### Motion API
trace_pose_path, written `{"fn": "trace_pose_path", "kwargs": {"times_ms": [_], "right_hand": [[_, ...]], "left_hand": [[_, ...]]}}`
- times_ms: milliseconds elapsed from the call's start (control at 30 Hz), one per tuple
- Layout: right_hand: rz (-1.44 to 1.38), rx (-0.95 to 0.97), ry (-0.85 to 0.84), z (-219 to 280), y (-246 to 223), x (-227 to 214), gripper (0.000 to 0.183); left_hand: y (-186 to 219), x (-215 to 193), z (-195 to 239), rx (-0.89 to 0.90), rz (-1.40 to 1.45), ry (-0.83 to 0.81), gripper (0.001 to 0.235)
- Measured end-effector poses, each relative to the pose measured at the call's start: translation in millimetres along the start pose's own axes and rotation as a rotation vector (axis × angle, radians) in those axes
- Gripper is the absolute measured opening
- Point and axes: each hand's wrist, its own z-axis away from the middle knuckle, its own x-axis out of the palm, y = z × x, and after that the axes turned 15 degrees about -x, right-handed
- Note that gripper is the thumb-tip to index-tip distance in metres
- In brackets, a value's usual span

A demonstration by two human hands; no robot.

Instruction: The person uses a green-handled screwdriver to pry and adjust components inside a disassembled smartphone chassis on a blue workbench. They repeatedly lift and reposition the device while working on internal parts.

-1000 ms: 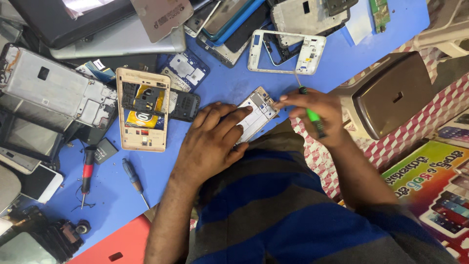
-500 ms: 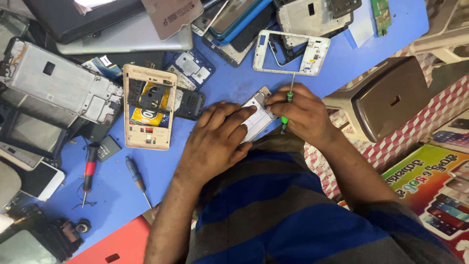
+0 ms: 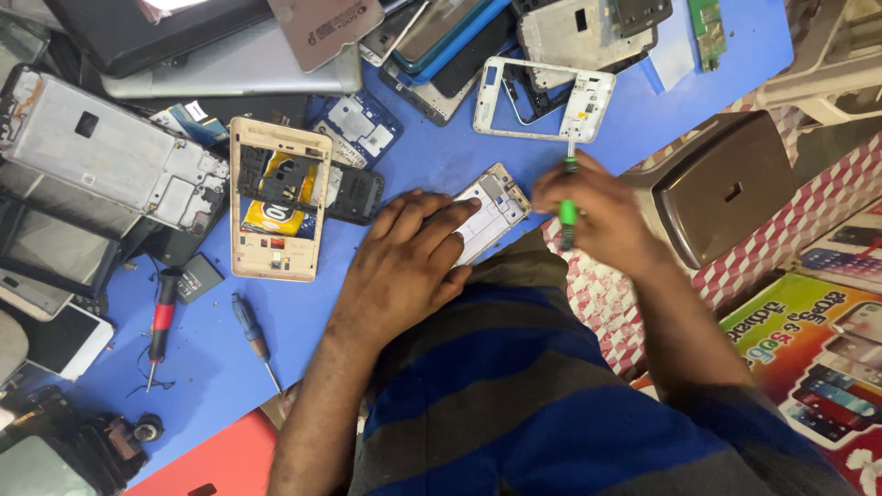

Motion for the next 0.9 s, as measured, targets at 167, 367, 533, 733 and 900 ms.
{"fn": "trace_pose_path", "kwargs": {"times_ms": [167, 367, 533, 733, 900], "right_hand": [[0.165, 0.200, -0.128, 31, -11, -60, 0.019], [0.549, 0.364, -0.018, 66, -7, -84, 0.023], [0.617, 0.323, 0.040, 76, 11, -77, 0.027], [0.472, 0.331, 0.215, 80, 19, -73, 0.023], [0.428, 0.253, 0.309, 62, 9, -67, 0.011]], "left_hand": [[0, 1, 0, -0.004, -0.010, -0.012, 0.040], [0, 1, 0, -0.003, -0.007, -0.009, 0.038], [-1, 0, 1, 0.007, 0.007, 0.001, 0.038], [0, -2, 1, 0.009, 0.013, 0.008, 0.034], [0, -2, 0, 0.002, 0.025, 0.009, 0.028]]}}
